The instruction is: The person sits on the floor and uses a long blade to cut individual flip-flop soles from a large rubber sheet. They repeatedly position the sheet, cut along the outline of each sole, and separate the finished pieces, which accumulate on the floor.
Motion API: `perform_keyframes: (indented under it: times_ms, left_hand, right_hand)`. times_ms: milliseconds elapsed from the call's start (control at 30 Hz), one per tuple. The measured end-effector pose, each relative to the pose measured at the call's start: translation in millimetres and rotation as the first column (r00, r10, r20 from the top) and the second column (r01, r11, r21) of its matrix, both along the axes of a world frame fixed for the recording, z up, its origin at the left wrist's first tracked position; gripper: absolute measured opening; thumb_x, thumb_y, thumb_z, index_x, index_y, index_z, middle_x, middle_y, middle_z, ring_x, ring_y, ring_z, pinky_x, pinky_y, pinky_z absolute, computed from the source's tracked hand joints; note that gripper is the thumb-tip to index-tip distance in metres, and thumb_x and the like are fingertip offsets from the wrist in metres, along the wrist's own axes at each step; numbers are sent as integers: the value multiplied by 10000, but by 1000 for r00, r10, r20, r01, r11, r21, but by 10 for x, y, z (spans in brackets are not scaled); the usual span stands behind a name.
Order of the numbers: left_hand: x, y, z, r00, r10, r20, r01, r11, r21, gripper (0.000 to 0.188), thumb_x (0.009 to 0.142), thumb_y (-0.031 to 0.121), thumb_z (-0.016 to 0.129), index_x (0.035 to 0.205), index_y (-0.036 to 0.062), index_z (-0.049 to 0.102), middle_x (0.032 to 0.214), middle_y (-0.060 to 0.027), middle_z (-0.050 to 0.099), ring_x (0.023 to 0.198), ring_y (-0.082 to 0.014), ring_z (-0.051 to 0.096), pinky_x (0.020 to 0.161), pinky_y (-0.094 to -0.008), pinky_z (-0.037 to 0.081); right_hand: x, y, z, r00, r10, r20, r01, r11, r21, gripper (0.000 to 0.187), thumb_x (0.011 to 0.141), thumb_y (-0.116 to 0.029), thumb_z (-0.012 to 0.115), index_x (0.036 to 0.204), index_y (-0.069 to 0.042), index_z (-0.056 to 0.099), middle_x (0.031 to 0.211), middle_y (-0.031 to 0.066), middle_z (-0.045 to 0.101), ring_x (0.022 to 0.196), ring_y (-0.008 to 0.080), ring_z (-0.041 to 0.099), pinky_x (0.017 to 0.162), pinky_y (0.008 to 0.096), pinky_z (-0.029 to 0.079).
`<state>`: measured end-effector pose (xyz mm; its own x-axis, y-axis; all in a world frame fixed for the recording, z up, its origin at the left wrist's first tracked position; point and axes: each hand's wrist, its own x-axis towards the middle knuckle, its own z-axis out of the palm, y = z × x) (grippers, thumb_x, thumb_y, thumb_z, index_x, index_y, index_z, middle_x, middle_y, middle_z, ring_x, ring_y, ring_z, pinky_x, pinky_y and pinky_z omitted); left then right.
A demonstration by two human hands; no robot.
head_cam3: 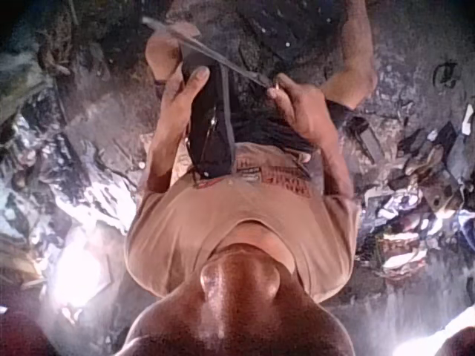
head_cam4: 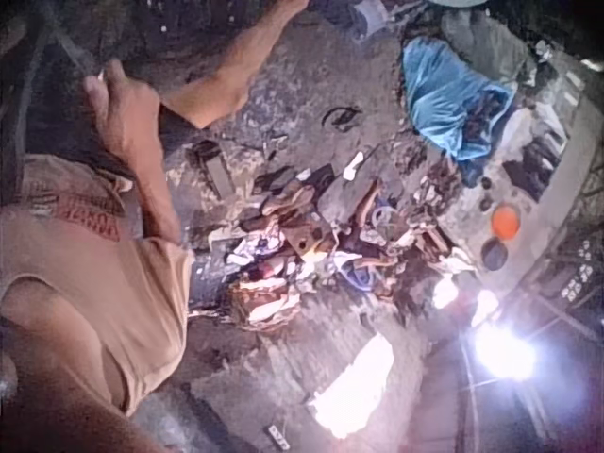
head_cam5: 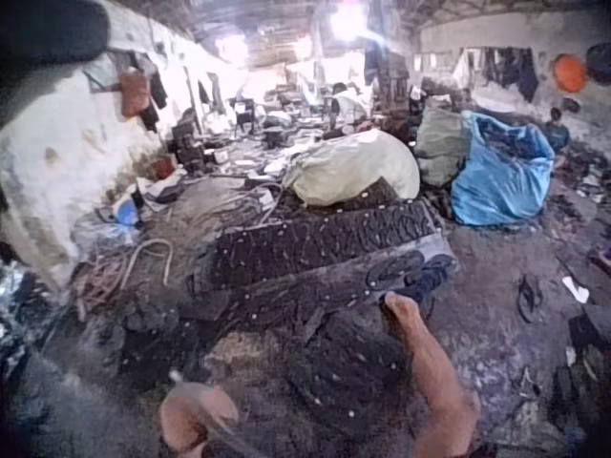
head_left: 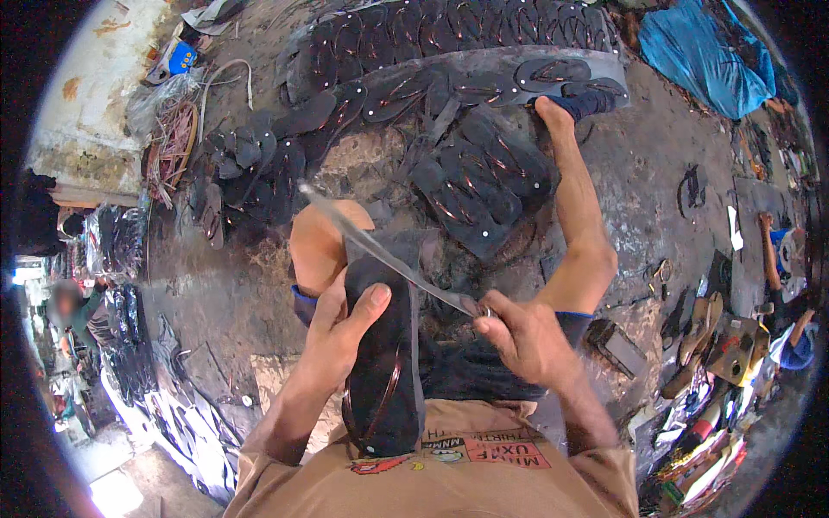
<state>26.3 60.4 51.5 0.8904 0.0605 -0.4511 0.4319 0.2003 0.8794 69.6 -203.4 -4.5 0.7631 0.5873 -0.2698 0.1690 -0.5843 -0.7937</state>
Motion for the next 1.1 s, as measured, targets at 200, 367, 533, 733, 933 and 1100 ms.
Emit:
perform_keyframes:
  times_ms: [200,367,533,733,933,1100]
  left_hand:
    - [59,-114,-1,998,-66,11,65,995,81,562,1051,290,677,1473,-31,491,1355,-74,620,1225,-164,576,1097,-336,440]
    - [86,289,-191,990,-125,-66,110,974,-196,570,1104,339,550,1510,-50,457,1433,-113,611,1325,-227,574,1142,-368,445]
    - [345,-468,-174,852,513,100,-403,767,-500,380,1054,273,643,1337,26,592,1302,-100,691,1212,-241,654,1020,-438,500]
    - [1059,-727,-291,753,652,93,-470,631,-618,240,1000,210,738,1199,81,695,1199,-66,751,1113,-222,719,902,-441,573]
    - [431,-652,-270,839,541,-47,-448,641,-623,294,962,136,766,1227,43,679,1197,-84,746,1097,-223,735,981,-408,629]
    - [259,-680,-430,875,476,-84,-435,700,-567,323,931,30,767,1236,37,663,1148,-87,738,1053,-230,745,976,-426,637]
  right_hand:
    - [869,243,479,957,291,-19,-291,957,-3,531,1097,-509,455,1016,-27,664,773,249,681,802,502,666,742,576,514]
    - [768,209,576,993,115,1,-114,987,118,529,1103,-480,474,1016,-1,683,745,252,663,764,477,677,710,544,504]
    - [231,388,87,863,-487,-136,494,757,427,371,1126,-312,470,1031,14,618,725,263,613,685,490,635,614,490,470]
    - [190,499,-187,817,-574,56,485,737,471,246,1109,-249,503,1039,-18,549,720,254,587,658,470,629,585,488,457]
    - [-884,-2,-398,847,-515,128,496,854,155,336,1068,-393,576,1060,-57,594,792,214,662,730,457,676,615,506,483]
    - [-492,-203,-30,898,-428,104,418,902,105,366,1059,-408,590,1068,-42,606,778,233,666,737,482,662,632,536,478]
